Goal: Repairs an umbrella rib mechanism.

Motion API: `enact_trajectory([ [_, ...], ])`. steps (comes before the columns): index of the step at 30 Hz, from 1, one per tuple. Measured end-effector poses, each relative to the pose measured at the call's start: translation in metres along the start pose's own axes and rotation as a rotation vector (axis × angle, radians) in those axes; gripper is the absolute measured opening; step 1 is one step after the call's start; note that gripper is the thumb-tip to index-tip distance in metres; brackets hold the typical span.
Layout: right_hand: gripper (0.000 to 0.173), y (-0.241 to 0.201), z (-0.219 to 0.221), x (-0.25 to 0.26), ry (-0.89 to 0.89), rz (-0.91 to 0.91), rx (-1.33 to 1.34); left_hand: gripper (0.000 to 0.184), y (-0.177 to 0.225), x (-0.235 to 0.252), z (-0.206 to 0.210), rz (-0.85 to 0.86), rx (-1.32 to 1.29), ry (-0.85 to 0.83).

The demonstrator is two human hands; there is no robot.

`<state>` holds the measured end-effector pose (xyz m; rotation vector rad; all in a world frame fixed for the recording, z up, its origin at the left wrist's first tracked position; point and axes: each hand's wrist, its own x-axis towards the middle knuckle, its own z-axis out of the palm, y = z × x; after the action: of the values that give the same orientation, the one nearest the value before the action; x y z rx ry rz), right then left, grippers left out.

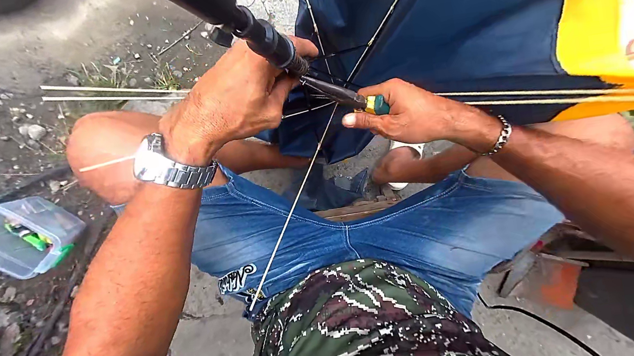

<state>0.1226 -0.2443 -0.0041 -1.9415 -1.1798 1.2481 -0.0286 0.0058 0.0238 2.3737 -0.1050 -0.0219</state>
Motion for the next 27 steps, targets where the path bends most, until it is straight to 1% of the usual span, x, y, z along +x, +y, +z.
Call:
enact_trajectory([
  [4,0.041,-0.032,-0.032,-0.03,-0.001,0.173,-0.349,0.039,0.009,0.012,0.005,0.024,0.073,-0.053],
  [6,0.045,-0.05,-0.045,-0.046,0.004,0.261,-0.551,0.038,0.015,0.022,0.009,0.071,0.11,-0.071],
  [10,0.053,-0.08,-0.057,-0.072,0.036,0.384,-0.915,0.032,0.032,0.043,0.015,0.144,0.172,-0.124],
  [12,0.052,-0.095,-0.06,-0.082,0.046,0.423,-1.053,0.028,0.044,0.054,0.018,0.153,0.206,-0.147],
  [14,0.044,-0.107,-0.062,-0.092,0.062,0.437,-1.173,0.024,0.057,0.064,0.021,0.143,0.233,-0.176],
  [18,0.021,-0.14,-0.058,-0.104,0.055,0.577,-1.303,0.008,0.083,0.084,0.031,0.118,0.275,-0.213],
  [20,0.013,-0.151,-0.055,-0.108,0.045,0.638,-1.381,0.009,0.096,0.092,0.035,0.099,0.292,-0.216],
  [27,0.012,-0.18,-0.037,-0.108,0.071,0.741,-1.465,0.014,0.129,0.095,0.04,-0.039,0.324,-0.179],
])
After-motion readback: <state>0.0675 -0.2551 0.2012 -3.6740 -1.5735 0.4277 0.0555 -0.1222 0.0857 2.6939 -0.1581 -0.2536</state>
